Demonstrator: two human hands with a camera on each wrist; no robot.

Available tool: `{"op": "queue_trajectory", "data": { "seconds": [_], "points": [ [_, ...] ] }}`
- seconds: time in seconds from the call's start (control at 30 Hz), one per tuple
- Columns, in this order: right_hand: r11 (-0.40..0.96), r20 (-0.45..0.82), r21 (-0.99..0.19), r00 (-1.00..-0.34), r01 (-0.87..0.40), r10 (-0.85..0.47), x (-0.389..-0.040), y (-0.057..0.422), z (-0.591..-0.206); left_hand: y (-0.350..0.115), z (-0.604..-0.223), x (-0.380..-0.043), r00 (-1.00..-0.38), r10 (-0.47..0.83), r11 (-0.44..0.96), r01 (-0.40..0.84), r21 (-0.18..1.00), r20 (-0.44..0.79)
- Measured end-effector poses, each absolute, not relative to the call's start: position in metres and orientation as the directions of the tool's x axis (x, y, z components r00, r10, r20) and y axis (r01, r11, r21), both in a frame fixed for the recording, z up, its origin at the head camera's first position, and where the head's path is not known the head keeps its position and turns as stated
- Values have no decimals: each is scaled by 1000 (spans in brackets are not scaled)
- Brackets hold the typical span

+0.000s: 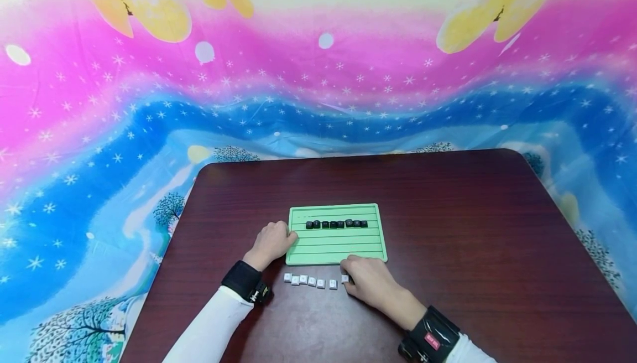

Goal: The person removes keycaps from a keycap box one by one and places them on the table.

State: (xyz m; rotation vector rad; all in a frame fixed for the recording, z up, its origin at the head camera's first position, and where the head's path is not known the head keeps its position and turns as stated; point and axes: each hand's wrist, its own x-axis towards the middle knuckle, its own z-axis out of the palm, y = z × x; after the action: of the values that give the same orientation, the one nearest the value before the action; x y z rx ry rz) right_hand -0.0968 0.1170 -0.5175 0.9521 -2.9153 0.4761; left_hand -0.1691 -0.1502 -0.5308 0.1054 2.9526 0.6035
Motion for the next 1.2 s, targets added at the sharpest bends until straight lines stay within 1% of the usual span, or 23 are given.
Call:
{"op": "queue_trajectory", "data": {
  "seconds": [0.33, 0.9, 1.2],
  "points": [
    [730, 122, -306, -785, -612, -607, -95, 120, -521, -150, -529, -168, -989, 101, 917, 50, 397, -110],
    [732, 125, -289, -783, -616, -609, -95, 120, -522, -150, -528, -168, -990, 95, 915, 45, 401, -107],
    [736, 114, -299, -789, -607, -604, -96, 120, -520, -150, -531, -168, -990, 94, 915, 45, 401, -104]
  ]
}}
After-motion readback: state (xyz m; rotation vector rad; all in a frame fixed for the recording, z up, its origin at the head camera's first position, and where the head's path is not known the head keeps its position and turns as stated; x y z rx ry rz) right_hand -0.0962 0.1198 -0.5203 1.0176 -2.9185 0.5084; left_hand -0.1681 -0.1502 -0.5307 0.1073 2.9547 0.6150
